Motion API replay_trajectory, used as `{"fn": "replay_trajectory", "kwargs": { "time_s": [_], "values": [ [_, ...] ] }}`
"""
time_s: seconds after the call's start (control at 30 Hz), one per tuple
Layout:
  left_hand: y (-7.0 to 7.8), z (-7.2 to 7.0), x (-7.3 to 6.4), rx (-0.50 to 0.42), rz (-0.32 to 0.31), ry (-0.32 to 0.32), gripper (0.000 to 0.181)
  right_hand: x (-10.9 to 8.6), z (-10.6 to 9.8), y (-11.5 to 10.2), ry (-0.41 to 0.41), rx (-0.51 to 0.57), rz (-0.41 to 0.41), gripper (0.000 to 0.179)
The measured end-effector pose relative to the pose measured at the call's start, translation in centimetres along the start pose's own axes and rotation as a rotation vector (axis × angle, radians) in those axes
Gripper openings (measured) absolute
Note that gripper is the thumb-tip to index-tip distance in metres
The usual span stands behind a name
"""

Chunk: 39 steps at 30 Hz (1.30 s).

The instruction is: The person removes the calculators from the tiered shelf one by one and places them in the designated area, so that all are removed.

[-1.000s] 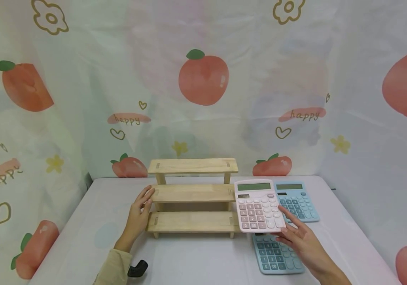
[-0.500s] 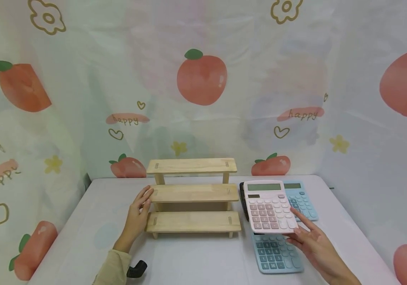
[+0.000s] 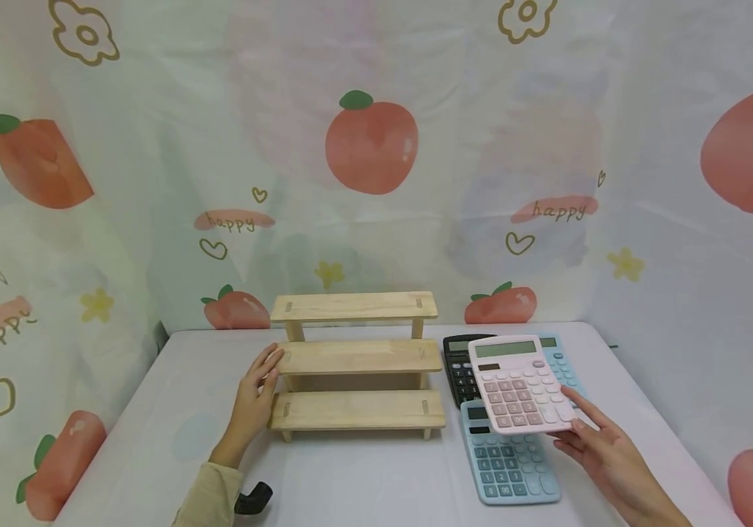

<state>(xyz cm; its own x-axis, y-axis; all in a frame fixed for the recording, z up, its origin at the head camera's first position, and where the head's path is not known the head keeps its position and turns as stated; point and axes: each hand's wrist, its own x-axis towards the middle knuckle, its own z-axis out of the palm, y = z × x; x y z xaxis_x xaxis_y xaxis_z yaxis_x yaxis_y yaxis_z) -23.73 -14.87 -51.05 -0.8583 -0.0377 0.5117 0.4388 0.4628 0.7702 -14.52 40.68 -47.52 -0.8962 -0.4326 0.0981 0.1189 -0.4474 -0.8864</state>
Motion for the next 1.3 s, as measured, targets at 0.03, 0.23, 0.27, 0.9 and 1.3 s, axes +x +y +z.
{"fn": "replay_trajectory", "kwargs": {
  "time_s": [0.03, 0.23, 0.27, 0.9, 1.3],
  "values": [
    [0.0, 0.0, 0.0, 0.002, 0.001, 0.000, 0.037, -0.1, -0.2, -0.1, -0.012, 0.020, -0.006, 0.059],
    [0.2, -0.1, 0.0, 0.000, 0.000, -0.002, 0.037, -1.0, -1.5, -0.4, -0.083, 0.125, -0.035, 0.062],
    [0.2, -0.1, -0.1, 0.000, -0.001, -0.004, 0.037, -1.2, -1.7, -0.4, -0.092, 0.140, -0.035, 0.063],
    [0.0, 0.0, -0.1, 0.009, 0.003, -0.013, 0.038, -4.6, -5.9, 0.3, -0.044, 0.126, 0.021, 0.064],
    [-0.1, -0.1, -0.1, -0.010, -0.017, -0.028, 0.039, -6.3, -8.4, 0.3, 0.035, 0.102, 0.100, 0.062]
  ]
}}
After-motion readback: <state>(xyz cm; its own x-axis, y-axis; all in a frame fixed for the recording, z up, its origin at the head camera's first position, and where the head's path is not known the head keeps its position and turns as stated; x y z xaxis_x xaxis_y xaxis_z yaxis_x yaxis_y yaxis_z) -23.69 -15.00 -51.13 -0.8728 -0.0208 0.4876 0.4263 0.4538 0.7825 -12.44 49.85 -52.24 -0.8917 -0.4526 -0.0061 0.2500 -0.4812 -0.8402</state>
